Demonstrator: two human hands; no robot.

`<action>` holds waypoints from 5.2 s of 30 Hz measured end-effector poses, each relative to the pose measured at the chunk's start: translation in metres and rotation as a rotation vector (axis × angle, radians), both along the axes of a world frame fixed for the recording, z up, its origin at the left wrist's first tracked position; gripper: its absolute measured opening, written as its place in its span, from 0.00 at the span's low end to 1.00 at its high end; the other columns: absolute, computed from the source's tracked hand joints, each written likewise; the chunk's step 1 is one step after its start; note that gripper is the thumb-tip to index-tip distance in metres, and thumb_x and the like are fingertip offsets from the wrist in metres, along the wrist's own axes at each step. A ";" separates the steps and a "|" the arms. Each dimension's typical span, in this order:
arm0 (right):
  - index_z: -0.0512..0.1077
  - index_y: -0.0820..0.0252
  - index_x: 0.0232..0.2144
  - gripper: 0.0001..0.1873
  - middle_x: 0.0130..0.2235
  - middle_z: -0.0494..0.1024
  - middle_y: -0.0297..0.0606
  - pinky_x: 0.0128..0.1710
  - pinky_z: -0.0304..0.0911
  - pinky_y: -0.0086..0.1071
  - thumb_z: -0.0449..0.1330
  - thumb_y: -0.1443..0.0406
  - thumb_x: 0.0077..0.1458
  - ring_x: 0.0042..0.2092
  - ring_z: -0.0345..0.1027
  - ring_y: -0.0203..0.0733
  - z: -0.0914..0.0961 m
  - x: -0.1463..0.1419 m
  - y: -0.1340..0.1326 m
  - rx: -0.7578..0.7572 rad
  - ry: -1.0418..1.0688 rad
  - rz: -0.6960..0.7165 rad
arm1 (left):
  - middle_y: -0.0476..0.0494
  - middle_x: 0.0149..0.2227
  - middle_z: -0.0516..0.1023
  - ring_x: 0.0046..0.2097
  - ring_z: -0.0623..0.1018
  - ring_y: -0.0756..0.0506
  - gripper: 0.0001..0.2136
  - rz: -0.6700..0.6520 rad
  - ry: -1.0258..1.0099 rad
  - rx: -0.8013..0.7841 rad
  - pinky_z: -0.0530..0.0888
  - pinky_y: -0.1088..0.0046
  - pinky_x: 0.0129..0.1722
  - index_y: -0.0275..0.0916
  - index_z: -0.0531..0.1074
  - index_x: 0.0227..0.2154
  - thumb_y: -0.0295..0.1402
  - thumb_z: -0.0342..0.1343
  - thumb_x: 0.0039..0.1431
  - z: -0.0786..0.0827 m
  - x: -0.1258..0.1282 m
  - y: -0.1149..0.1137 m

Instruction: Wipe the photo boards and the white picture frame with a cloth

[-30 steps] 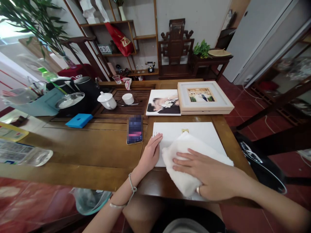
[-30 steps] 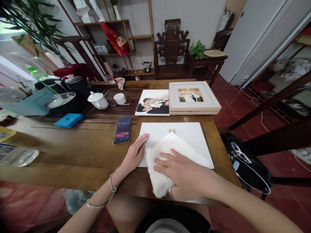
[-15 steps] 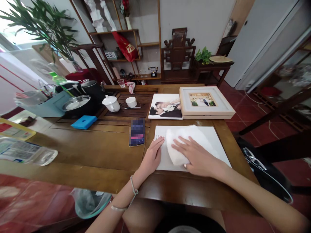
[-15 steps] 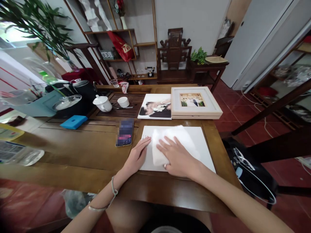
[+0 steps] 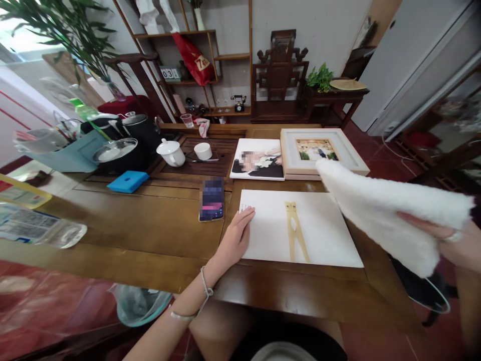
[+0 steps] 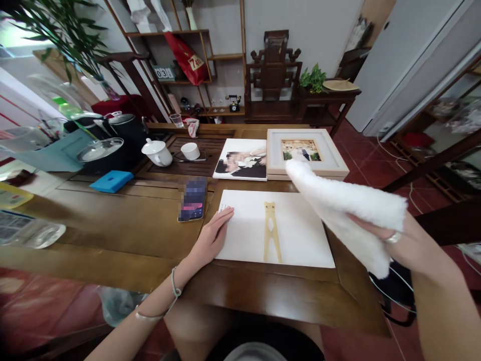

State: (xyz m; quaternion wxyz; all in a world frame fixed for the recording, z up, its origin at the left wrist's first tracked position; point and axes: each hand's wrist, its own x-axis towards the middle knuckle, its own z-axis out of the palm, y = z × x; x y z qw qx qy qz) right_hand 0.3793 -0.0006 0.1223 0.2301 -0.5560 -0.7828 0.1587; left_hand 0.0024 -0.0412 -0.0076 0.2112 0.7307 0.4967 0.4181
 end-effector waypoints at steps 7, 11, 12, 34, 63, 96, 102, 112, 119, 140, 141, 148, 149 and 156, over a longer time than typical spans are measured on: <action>0.47 0.54 0.70 0.47 0.71 0.49 0.40 0.67 0.41 0.60 0.54 0.70 0.48 0.71 0.38 0.56 -0.050 -0.056 -0.005 0.126 -0.284 0.591 | 0.36 0.61 0.71 0.66 0.66 0.41 0.19 0.003 0.034 -0.004 0.57 0.49 0.68 0.40 0.68 0.58 0.25 0.42 0.68 -0.001 -0.001 0.000; 0.45 0.58 0.70 0.54 0.73 0.41 0.42 0.67 0.37 0.62 0.54 0.75 0.39 0.72 0.28 0.56 -0.074 -0.068 -0.022 0.095 -0.371 0.557 | 0.35 0.61 0.71 0.66 0.67 0.41 0.19 0.000 0.047 -0.009 0.57 0.48 0.68 0.40 0.68 0.58 0.24 0.42 0.68 0.000 -0.001 -0.001; 0.46 0.57 0.70 0.54 0.72 0.42 0.41 0.67 0.36 0.61 0.54 0.75 0.39 0.72 0.28 0.55 -0.073 -0.067 -0.028 0.087 -0.367 0.547 | 0.35 0.61 0.71 0.66 0.67 0.41 0.19 0.002 0.048 -0.012 0.57 0.48 0.68 0.40 0.68 0.58 0.24 0.42 0.68 0.000 -0.001 -0.001; 0.57 0.53 0.67 0.41 0.71 0.51 0.41 0.66 0.43 0.58 0.55 0.69 0.49 0.70 0.40 0.56 -0.070 -0.061 0.015 0.060 -0.415 0.338 | 0.34 0.61 0.70 0.66 0.66 0.41 0.19 0.001 0.062 -0.017 0.59 0.47 0.68 0.38 0.68 0.58 0.24 0.42 0.68 0.002 -0.001 -0.001; 0.50 0.45 0.69 0.53 0.70 0.51 0.30 0.67 0.47 0.55 0.52 0.74 0.39 0.70 0.44 0.51 -0.044 -0.040 -0.052 -0.127 -0.339 0.484 | 0.37 0.62 0.70 0.66 0.66 0.41 0.20 0.014 0.047 -0.036 0.57 0.48 0.68 0.42 0.68 0.59 0.25 0.43 0.68 0.003 0.000 -0.002; 0.49 0.51 0.69 0.38 0.72 0.47 0.35 0.68 0.36 0.57 0.51 0.64 0.57 0.71 0.34 0.51 -0.072 -0.071 0.030 -0.052 -0.345 0.334 | 0.36 0.61 0.71 0.66 0.67 0.40 0.19 0.016 0.038 -0.015 0.57 0.46 0.68 0.41 0.69 0.58 0.25 0.42 0.68 0.003 0.001 -0.002; 0.50 0.50 0.69 0.34 0.70 0.52 0.39 0.68 0.39 0.58 0.49 0.55 0.63 0.71 0.38 0.54 -0.090 -0.101 0.035 0.077 -0.336 0.170 | 0.37 0.61 0.71 0.65 0.67 0.41 0.20 0.024 0.026 0.001 0.58 0.48 0.68 0.42 0.69 0.58 0.25 0.42 0.68 0.002 0.002 -0.001; 0.36 0.46 0.71 0.50 0.72 0.45 0.35 0.67 0.40 0.61 0.53 0.71 0.50 0.71 0.33 0.53 -0.069 -0.078 -0.062 -0.029 -0.303 0.426 | 0.36 0.61 0.71 0.66 0.67 0.41 0.20 0.027 0.043 -0.004 0.57 0.48 0.68 0.41 0.68 0.58 0.24 0.42 0.68 0.001 0.002 -0.002; 0.49 0.51 0.69 0.33 0.71 0.48 0.40 0.68 0.36 0.57 0.48 0.55 0.65 0.71 0.34 0.53 -0.079 -0.095 0.037 -0.001 -0.308 0.307 | 0.37 0.61 0.71 0.65 0.67 0.41 0.20 0.019 0.042 0.010 0.57 0.48 0.68 0.42 0.68 0.58 0.24 0.43 0.67 0.000 0.001 -0.001; 0.43 0.53 0.71 0.38 0.71 0.43 0.40 0.67 0.43 0.57 0.50 0.54 0.64 0.70 0.33 0.57 -0.048 -0.078 0.016 -0.331 -0.278 0.390 | 0.36 0.61 0.71 0.65 0.67 0.41 0.20 0.020 0.027 0.035 0.57 0.47 0.68 0.41 0.68 0.58 0.24 0.42 0.68 -0.004 0.001 0.000; 0.43 0.55 0.71 0.37 0.72 0.42 0.41 0.67 0.39 0.57 0.50 0.57 0.64 0.70 0.30 0.56 -0.054 -0.087 0.025 -0.269 -0.286 0.399 | 0.35 0.61 0.71 0.65 0.67 0.41 0.20 0.021 0.031 0.039 0.57 0.47 0.68 0.41 0.68 0.58 0.24 0.42 0.68 -0.005 0.001 0.000; 0.50 0.61 0.69 0.43 0.72 0.39 0.51 0.66 0.32 0.64 0.57 0.69 0.53 0.70 0.24 0.65 -0.064 -0.128 0.008 -0.074 -0.469 0.354 | 0.35 0.60 0.72 0.65 0.68 0.40 0.20 0.023 0.039 0.036 0.59 0.46 0.67 0.40 0.69 0.57 0.24 0.42 0.67 -0.006 0.000 0.001; 0.50 0.60 0.69 0.44 0.72 0.39 0.50 0.65 0.33 0.64 0.57 0.70 0.50 0.70 0.24 0.65 -0.061 -0.127 -0.007 -0.085 -0.475 0.385 | 0.35 0.60 0.72 0.65 0.68 0.40 0.20 0.024 0.038 0.033 0.59 0.46 0.67 0.41 0.69 0.57 0.24 0.42 0.67 -0.006 0.001 0.001; 0.54 0.47 0.68 0.44 0.71 0.50 0.37 0.66 0.42 0.59 0.57 0.71 0.49 0.71 0.37 0.56 -0.033 -0.079 -0.058 -0.379 -0.242 0.549 | 0.35 0.61 0.71 0.65 0.67 0.41 0.20 0.019 0.040 0.036 0.57 0.47 0.68 0.41 0.68 0.58 0.24 0.42 0.68 -0.005 0.001 -0.001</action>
